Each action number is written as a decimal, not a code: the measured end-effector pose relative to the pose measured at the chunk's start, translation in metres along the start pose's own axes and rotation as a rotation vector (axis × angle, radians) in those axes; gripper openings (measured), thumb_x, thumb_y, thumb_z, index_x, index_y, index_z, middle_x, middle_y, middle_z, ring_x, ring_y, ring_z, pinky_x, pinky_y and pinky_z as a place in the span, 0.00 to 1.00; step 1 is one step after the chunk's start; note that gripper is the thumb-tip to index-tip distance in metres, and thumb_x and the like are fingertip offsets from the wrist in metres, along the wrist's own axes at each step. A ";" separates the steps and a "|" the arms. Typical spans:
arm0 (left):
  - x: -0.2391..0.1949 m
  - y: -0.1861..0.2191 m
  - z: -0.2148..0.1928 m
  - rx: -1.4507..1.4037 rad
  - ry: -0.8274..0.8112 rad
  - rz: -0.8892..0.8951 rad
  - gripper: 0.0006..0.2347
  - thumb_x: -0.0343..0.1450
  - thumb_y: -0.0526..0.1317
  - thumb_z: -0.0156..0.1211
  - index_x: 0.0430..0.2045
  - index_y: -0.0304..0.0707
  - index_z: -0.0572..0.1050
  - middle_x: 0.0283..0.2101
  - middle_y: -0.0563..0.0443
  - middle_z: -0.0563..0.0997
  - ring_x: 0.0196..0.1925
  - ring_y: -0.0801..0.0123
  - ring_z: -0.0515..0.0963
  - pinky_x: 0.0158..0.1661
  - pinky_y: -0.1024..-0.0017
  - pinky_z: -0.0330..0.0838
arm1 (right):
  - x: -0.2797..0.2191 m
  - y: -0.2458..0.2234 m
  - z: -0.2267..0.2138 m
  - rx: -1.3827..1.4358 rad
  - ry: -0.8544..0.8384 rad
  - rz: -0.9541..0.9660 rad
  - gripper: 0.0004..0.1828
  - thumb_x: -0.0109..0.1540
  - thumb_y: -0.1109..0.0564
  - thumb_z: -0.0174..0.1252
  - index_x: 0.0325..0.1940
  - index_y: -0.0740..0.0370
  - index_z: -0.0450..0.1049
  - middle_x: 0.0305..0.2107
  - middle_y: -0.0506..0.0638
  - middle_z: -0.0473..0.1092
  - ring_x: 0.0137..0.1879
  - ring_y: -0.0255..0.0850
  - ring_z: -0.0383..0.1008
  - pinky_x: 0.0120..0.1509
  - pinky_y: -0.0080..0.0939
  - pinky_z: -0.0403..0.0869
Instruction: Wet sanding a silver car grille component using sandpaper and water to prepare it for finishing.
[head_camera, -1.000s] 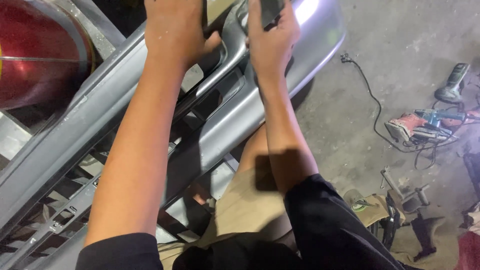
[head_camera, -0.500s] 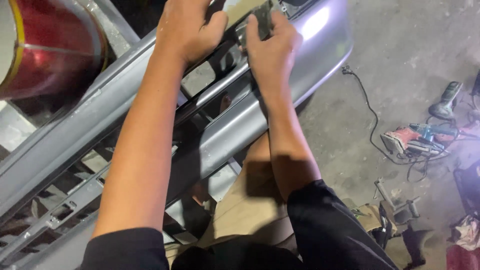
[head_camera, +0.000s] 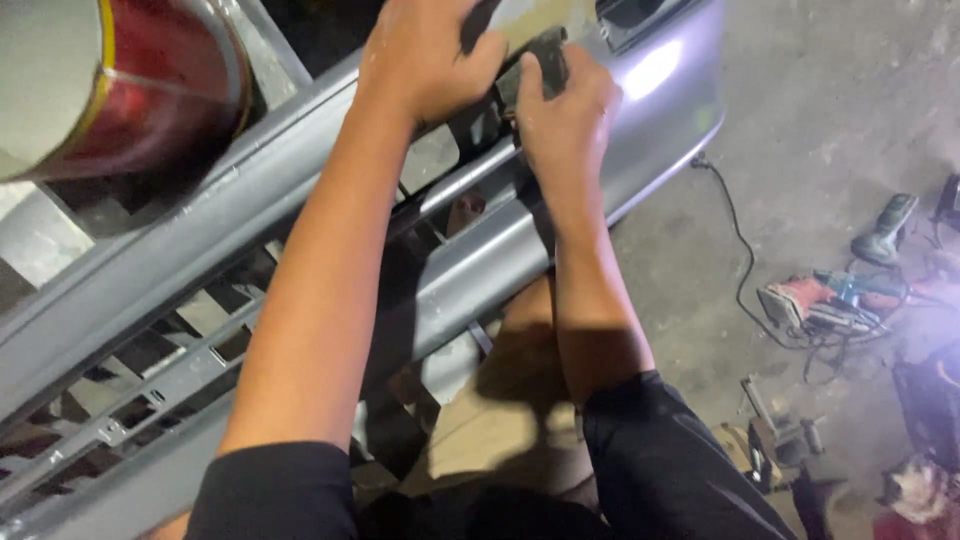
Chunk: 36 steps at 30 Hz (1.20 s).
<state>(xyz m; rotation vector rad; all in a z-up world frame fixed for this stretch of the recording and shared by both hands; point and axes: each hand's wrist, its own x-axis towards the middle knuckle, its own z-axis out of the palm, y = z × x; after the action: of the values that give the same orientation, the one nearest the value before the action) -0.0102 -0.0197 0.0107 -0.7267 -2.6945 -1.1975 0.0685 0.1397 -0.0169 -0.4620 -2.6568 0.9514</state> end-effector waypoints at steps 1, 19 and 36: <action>0.005 -0.004 0.009 0.048 -0.019 -0.013 0.13 0.67 0.45 0.61 0.36 0.35 0.83 0.36 0.37 0.85 0.34 0.35 0.79 0.36 0.50 0.73 | 0.000 0.014 0.007 -0.120 -0.057 0.074 0.26 0.63 0.44 0.63 0.56 0.66 0.74 0.47 0.62 0.72 0.53 0.56 0.71 0.57 0.51 0.73; 0.012 0.007 -0.002 -0.112 0.003 0.096 0.17 0.64 0.38 0.60 0.48 0.35 0.77 0.51 0.45 0.82 0.49 0.47 0.80 0.50 0.61 0.74 | 0.007 0.007 0.008 -0.100 -0.133 0.069 0.18 0.58 0.51 0.66 0.48 0.63 0.80 0.42 0.63 0.74 0.48 0.58 0.73 0.53 0.53 0.73; 0.011 0.007 0.013 0.600 -0.233 0.141 0.44 0.58 0.57 0.78 0.67 0.43 0.60 0.61 0.49 0.70 0.55 0.56 0.74 0.44 0.61 0.73 | 0.033 0.011 -0.037 0.860 0.287 0.295 0.16 0.64 0.54 0.62 0.46 0.71 0.71 0.28 0.58 0.77 0.21 0.40 0.79 0.17 0.28 0.71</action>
<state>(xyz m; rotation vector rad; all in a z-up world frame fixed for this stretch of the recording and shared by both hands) -0.0152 -0.0017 0.0093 -0.9682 -2.8811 -0.2467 0.0540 0.1809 0.0085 -0.7009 -1.7203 1.8074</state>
